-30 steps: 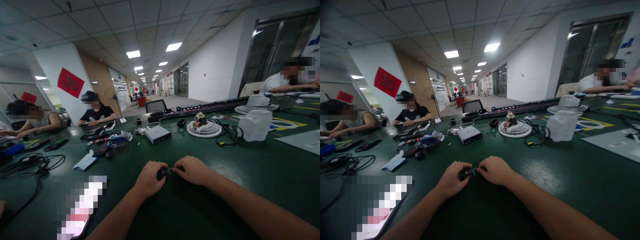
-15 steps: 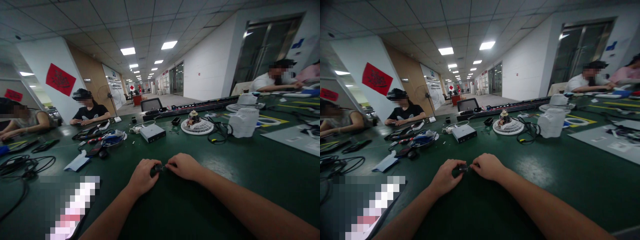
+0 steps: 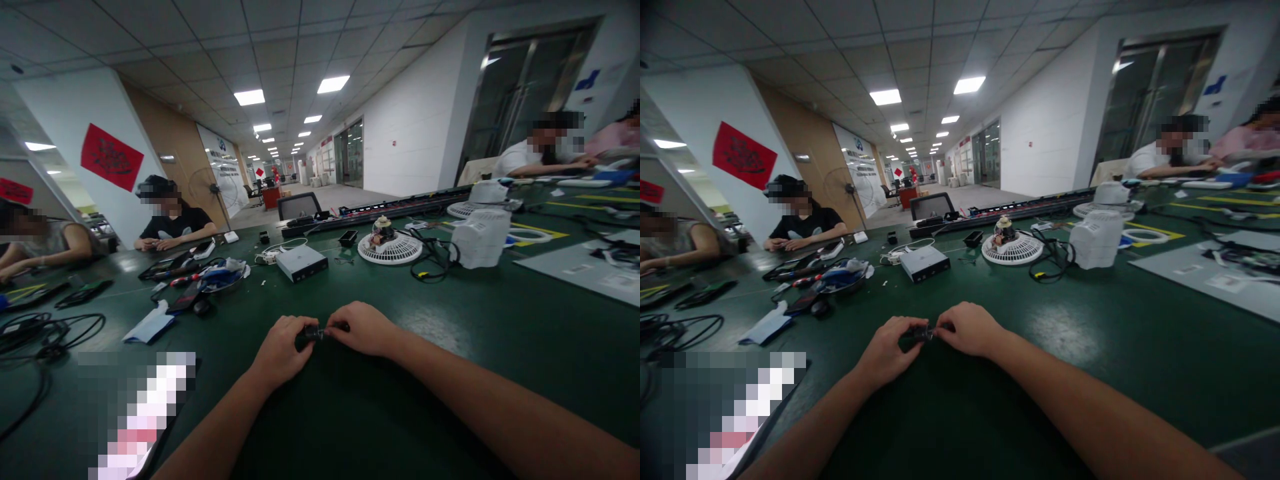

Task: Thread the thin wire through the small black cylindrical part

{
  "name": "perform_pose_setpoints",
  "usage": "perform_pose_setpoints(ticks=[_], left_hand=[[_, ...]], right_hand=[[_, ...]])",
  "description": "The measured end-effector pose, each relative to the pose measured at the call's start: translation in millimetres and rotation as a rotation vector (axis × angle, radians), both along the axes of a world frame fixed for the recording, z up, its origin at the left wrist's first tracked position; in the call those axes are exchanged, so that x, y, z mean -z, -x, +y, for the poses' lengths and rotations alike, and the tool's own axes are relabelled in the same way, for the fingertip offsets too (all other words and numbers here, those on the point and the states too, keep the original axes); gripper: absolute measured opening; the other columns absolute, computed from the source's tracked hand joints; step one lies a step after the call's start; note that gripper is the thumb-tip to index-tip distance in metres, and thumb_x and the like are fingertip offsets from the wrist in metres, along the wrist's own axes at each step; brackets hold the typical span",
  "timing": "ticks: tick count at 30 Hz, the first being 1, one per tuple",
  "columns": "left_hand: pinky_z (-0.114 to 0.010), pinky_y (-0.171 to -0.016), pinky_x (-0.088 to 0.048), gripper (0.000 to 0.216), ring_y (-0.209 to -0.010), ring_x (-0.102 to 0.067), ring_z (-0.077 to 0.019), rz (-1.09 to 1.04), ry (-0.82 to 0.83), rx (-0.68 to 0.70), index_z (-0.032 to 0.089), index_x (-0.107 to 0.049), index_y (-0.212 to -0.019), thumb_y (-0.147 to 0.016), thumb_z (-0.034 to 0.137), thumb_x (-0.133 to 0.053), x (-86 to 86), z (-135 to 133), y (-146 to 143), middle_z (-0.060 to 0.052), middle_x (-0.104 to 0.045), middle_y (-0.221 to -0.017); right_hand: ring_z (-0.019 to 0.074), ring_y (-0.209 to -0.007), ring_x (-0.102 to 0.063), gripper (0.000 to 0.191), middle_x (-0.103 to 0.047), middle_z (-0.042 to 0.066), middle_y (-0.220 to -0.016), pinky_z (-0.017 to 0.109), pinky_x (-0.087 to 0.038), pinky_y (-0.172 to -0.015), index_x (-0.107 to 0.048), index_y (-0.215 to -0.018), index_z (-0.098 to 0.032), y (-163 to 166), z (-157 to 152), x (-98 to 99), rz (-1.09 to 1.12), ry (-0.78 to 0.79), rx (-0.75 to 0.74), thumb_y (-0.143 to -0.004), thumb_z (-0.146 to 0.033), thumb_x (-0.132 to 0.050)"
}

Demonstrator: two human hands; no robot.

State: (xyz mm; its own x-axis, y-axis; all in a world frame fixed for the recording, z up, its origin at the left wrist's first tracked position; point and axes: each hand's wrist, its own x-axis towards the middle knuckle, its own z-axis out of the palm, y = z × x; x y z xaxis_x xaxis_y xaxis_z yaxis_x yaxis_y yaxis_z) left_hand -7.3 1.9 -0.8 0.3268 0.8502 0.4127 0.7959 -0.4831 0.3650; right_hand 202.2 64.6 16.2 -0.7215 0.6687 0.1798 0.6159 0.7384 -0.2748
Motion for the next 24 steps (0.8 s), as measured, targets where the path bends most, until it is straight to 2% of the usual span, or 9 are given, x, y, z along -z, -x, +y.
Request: perform_pose_setpoints(ticks=[3,14,18,24], left_hand=[[-0.036,-0.084,-0.049,0.034,-0.093,-0.061,-0.0208,0.013,0.011,-0.011,0.024,-0.061,-0.110,-0.077,0.014,-0.064,-0.5,-0.8,-0.9,-0.002,-0.068,-0.101],[-0.035,-0.083,-0.047,0.034,-0.093,-0.060,-0.0210,0.040,0.022,-0.010,0.023,-0.062,-0.110,-0.076,0.014,-0.064,-2.1,-2.2,-5.8,-0.004,-0.068,-0.100],[-0.036,-0.083,-0.047,0.033,-0.091,-0.060,-0.0211,0.049,0.022,-0.026,0.023,-0.062,-0.110,-0.078,0.016,-0.064,-2.3,-1.9,-5.4,-0.004,-0.068,-0.099],[-0.037,-0.082,-0.047,0.033,-0.089,-0.061,-0.0220,0.068,-0.009,-0.082,0.024,-0.062,-0.107,-0.076,0.014,-0.062,-1.9,-0.8,-5.0,-0.003,-0.068,-0.096]], right_hand=[[0.0206,-0.080,-0.064,0.027,-0.073,0.004,-0.088,0.029,-0.041,-0.067,-0.074,-0.094,-0.026,0.2,1.9,1.5,-0.016,-0.030,0.052,-0.089,-0.039,-0.050],[0.0159,-0.067,-0.063,0.026,-0.073,0.001,-0.077,0.026,-0.039,-0.061,-0.075,-0.090,-0.025,-3.0,5.2,8.1,0.030,0.070,-0.111,-0.088,-0.035,-0.051],[0.0191,-0.077,-0.065,0.027,-0.074,0.003,-0.086,0.027,-0.041,-0.065,-0.075,-0.094,-0.026,0.1,3.0,4.1,0.010,0.011,0.020,-0.088,-0.036,-0.050],[0.0240,-0.076,-0.065,0.029,-0.072,0.007,-0.083,0.032,-0.044,-0.063,-0.074,-0.091,-0.026,-0.1,0.7,0.2,-0.107,-0.025,0.198,-0.086,-0.042,-0.051]])
